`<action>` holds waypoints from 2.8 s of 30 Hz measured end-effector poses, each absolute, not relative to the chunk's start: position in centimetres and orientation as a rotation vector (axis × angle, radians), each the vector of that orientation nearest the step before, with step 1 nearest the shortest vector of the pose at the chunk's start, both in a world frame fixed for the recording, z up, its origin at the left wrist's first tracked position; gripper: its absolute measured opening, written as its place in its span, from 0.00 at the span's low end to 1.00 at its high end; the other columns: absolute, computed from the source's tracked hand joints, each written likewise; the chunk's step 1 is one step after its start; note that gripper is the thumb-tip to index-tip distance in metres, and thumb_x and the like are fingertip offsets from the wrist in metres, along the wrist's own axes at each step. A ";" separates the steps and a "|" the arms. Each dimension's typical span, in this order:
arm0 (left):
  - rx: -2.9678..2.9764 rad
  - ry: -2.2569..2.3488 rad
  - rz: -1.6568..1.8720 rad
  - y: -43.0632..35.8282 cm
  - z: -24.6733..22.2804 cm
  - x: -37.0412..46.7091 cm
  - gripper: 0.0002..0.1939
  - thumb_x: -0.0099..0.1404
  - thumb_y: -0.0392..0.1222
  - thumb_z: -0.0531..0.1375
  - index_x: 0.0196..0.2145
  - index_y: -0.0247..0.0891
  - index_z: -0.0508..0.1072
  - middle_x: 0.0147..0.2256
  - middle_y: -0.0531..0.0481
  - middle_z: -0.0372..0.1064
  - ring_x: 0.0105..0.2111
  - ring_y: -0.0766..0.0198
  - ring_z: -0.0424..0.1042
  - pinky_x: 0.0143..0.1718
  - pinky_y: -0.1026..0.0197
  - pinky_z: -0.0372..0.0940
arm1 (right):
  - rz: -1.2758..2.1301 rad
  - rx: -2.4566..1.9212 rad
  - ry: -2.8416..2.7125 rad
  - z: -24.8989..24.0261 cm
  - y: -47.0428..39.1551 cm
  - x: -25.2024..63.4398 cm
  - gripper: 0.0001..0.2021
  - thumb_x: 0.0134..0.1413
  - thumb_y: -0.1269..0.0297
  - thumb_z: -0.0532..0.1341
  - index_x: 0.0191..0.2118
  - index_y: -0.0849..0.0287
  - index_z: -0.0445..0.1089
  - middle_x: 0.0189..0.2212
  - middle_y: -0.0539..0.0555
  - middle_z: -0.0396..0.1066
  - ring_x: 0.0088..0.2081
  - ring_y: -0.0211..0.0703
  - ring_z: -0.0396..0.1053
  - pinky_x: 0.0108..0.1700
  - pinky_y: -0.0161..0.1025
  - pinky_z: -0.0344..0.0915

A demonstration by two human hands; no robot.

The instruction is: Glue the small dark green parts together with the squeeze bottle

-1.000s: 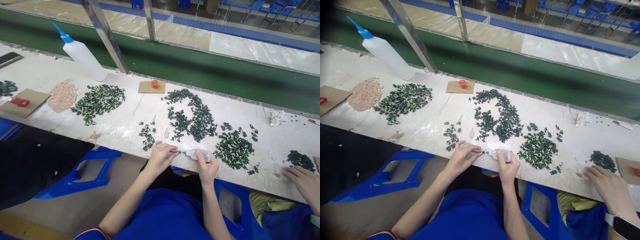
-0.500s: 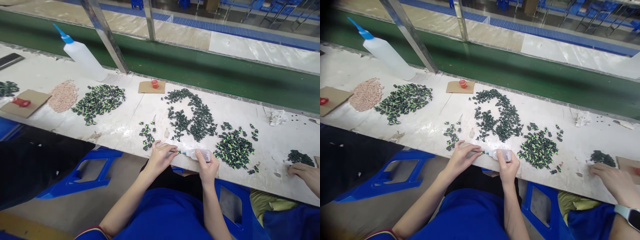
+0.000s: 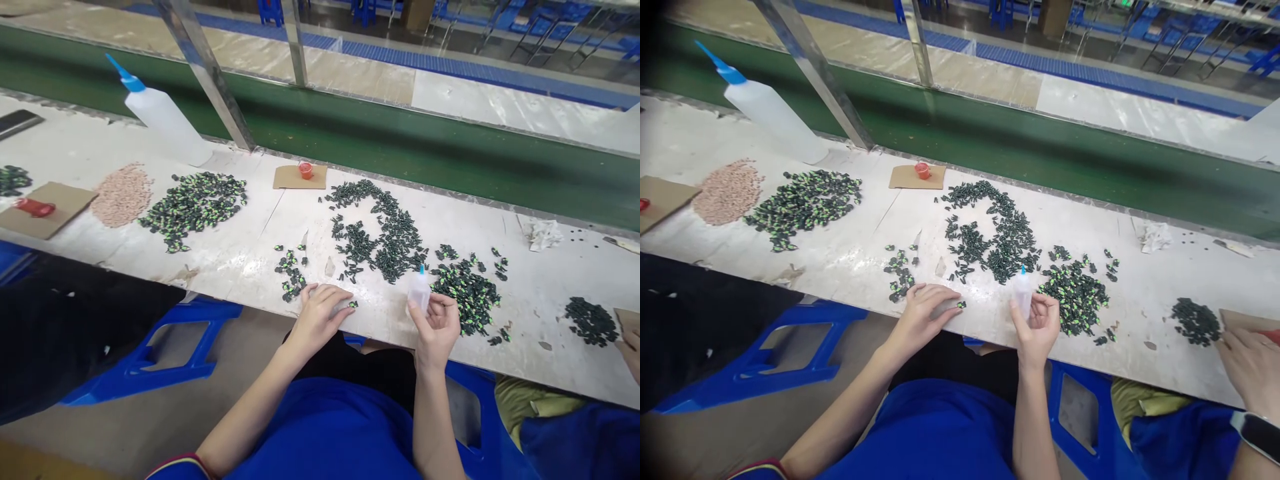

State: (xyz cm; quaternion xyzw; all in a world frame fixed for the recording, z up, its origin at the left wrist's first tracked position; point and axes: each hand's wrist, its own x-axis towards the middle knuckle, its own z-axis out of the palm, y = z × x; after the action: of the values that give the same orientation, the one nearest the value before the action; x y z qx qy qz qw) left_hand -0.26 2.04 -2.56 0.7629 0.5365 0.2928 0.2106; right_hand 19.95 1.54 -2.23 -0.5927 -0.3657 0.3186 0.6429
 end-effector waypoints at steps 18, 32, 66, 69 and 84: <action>1.579 1.600 1.283 1.7 -1.9 -2.6 0.06 0.63 0.41 0.59 0.34 0.41 0.76 0.34 0.49 0.75 0.37 0.60 0.74 0.41 0.57 0.71 | 0.207 -1.298 -1.654 -2.0 -0.4 15.1 0.08 0.54 0.71 0.62 0.41 0.54 0.70 0.31 0.53 0.70 0.33 0.43 0.70 0.33 0.39 0.69; 1.560 1.382 1.522 -0.1 1.5 -3.1 0.08 0.62 0.35 0.61 0.37 0.44 0.79 0.32 0.51 0.76 0.35 0.62 0.73 0.39 0.58 0.69 | 0.384 -1.738 -1.889 -3.1 5.8 12.9 0.08 0.59 0.65 0.56 0.33 0.61 0.72 0.31 0.58 0.70 0.33 0.48 0.69 0.38 0.44 0.66; 1.690 1.382 1.353 0.2 1.3 -1.2 0.07 0.63 0.34 0.60 0.37 0.40 0.77 0.33 0.49 0.76 0.35 0.63 0.73 0.38 0.61 0.70 | 1.409 -1.251 -0.824 1.7 0.2 12.3 0.11 0.45 0.56 0.68 0.31 0.57 0.75 0.32 0.53 0.79 0.38 0.47 0.77 0.46 0.47 0.73; 1.694 1.373 1.373 0.1 1.4 -0.9 0.07 0.62 0.33 0.61 0.36 0.40 0.77 0.33 0.50 0.75 0.35 0.64 0.73 0.38 0.62 0.70 | 1.392 -1.238 -0.809 1.3 0.0 12.2 0.10 0.45 0.56 0.68 0.31 0.57 0.75 0.31 0.52 0.78 0.36 0.46 0.76 0.45 0.46 0.73; 1.401 1.364 1.325 -0.9 2.4 1.0 0.05 0.59 0.36 0.62 0.33 0.37 0.77 0.32 0.47 0.74 0.35 0.63 0.74 0.38 0.63 0.71 | 0.995 -1.124 -0.859 -0.9 -0.8 11.0 0.08 0.50 0.59 0.64 0.28 0.57 0.67 0.31 0.53 0.71 0.34 0.40 0.71 0.35 0.38 0.69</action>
State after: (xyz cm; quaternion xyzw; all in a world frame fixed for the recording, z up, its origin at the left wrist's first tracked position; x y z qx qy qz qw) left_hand 1.00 -0.90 2.39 0.5485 0.5342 0.5190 0.3800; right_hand 11.00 -0.84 -0.86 -0.4945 -0.3779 0.4379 0.6487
